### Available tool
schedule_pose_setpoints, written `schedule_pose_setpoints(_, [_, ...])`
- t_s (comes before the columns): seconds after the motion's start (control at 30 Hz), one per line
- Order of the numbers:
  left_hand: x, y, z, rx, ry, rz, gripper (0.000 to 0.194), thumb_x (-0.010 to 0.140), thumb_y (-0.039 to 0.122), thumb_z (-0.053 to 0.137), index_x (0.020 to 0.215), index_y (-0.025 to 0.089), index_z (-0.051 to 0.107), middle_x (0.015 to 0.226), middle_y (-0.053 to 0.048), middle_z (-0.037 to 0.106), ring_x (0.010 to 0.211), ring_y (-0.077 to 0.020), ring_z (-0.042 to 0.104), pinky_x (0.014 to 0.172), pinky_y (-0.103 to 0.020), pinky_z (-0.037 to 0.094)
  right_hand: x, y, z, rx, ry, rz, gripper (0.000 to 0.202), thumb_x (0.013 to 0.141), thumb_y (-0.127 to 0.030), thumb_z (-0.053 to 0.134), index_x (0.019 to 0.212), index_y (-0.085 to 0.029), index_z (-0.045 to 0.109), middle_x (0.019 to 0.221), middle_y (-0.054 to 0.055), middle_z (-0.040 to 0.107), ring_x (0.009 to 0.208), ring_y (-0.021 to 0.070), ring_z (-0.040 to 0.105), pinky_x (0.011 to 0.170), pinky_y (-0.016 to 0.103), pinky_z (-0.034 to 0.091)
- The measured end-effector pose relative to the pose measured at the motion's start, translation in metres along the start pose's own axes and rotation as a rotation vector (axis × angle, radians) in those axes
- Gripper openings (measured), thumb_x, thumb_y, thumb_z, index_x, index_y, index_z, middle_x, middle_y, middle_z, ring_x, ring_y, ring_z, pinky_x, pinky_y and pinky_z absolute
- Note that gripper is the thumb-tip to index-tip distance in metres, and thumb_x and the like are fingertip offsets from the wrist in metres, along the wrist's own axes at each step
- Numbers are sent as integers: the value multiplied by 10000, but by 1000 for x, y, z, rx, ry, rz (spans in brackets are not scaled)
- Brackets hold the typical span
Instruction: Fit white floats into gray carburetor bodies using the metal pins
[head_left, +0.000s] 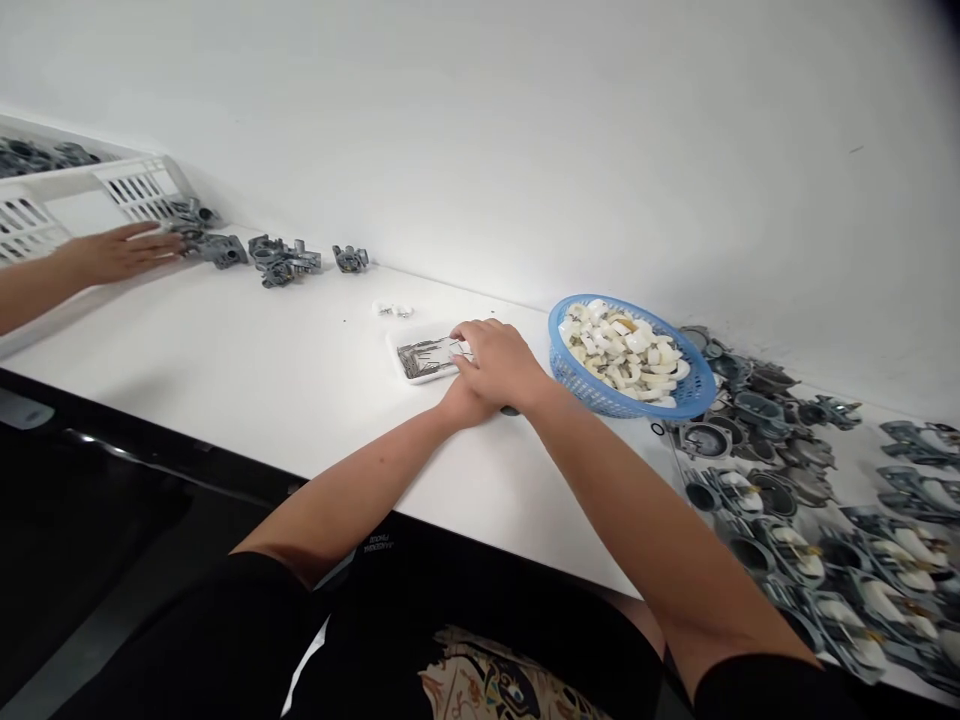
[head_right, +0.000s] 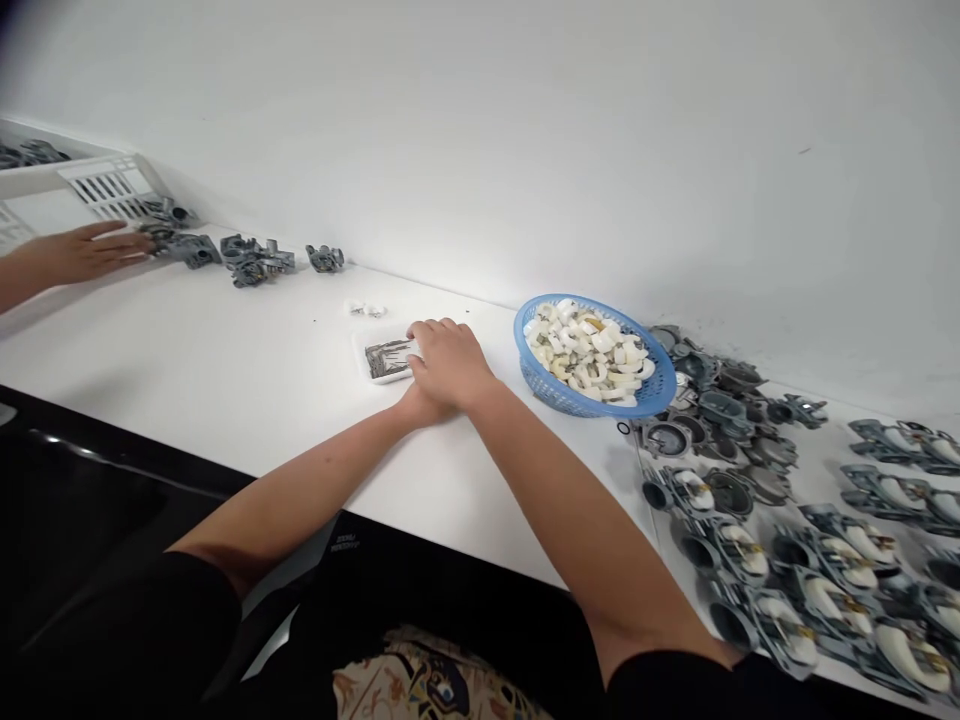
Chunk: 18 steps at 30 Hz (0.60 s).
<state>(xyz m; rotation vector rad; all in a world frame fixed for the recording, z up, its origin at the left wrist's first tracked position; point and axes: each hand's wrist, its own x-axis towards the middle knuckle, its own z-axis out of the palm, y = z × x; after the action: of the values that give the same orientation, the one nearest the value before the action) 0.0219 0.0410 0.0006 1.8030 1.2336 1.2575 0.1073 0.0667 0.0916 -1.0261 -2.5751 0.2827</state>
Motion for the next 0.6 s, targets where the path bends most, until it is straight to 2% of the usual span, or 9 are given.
schedule_pose_setpoints(0.07, [0,-1,-2,-55,-41,14,385,824,306,634,1186,185,582,1217,-86,676,1179,-309,629,960,-432,548,35,12,12,-76,-163,90,174,802,-241,665,974,-227,688,1027,115,717,1068,339,613,954,519,455])
schedule_pose_setpoints(0.13, [0,-2,-3,-74,-49,-29,394,800,331,666,1156,182,586,1154,-104,696,1102,-332,661,885,-475,575,63,25,28,-100,-244,130,106,692,-220,754,767,-238,682,811,100,711,911,322,663,861,482,503])
schedule_pose_setpoints(0.17, [0,-3,-3,-87,-47,-55,391,780,329,688,1129,183,588,1116,-107,704,1061,-341,672,849,-492,582,74,32,37,-108,-279,146,141,638,-206,786,677,-246,657,714,85,686,849,316,674,823,469,515])
schedule_pose_setpoints(0.27, [1,-6,-1,-141,-38,-60,358,736,269,724,1057,196,582,1066,-102,708,1028,-352,674,824,-519,583,90,48,60,-140,-358,201,235,534,-181,831,562,-261,611,606,71,640,785,329,692,768,468,524])
schedule_pose_setpoints(0.37, [4,-9,1,-179,-36,7,303,738,213,708,1012,202,580,1043,-103,706,1038,-358,668,823,-522,583,93,58,74,-162,-395,255,227,522,-196,847,595,-256,641,642,85,658,809,343,704,757,472,529])
schedule_pose_setpoints(0.47, [5,-11,3,-206,-39,38,293,752,204,690,1024,190,582,1030,-113,705,1012,-359,673,796,-518,587,94,63,81,-170,-414,297,214,579,-233,868,674,-225,677,693,90,674,810,314,706,750,452,544])
schedule_pose_setpoints(0.53, [5,-12,3,-210,-38,47,307,760,201,681,1051,184,586,1055,-115,703,1020,-353,671,813,-515,586,94,63,82,-170,-414,305,215,736,-343,815,827,-187,699,812,80,697,846,249,699,778,418,563])
schedule_pose_setpoints(0.6, [5,-12,3,-198,-39,40,319,770,202,673,1077,186,587,1083,-108,701,1048,-345,666,849,-509,584,94,59,82,-172,-410,298,288,901,-417,676,1022,-155,676,982,70,697,910,197,679,826,394,569])
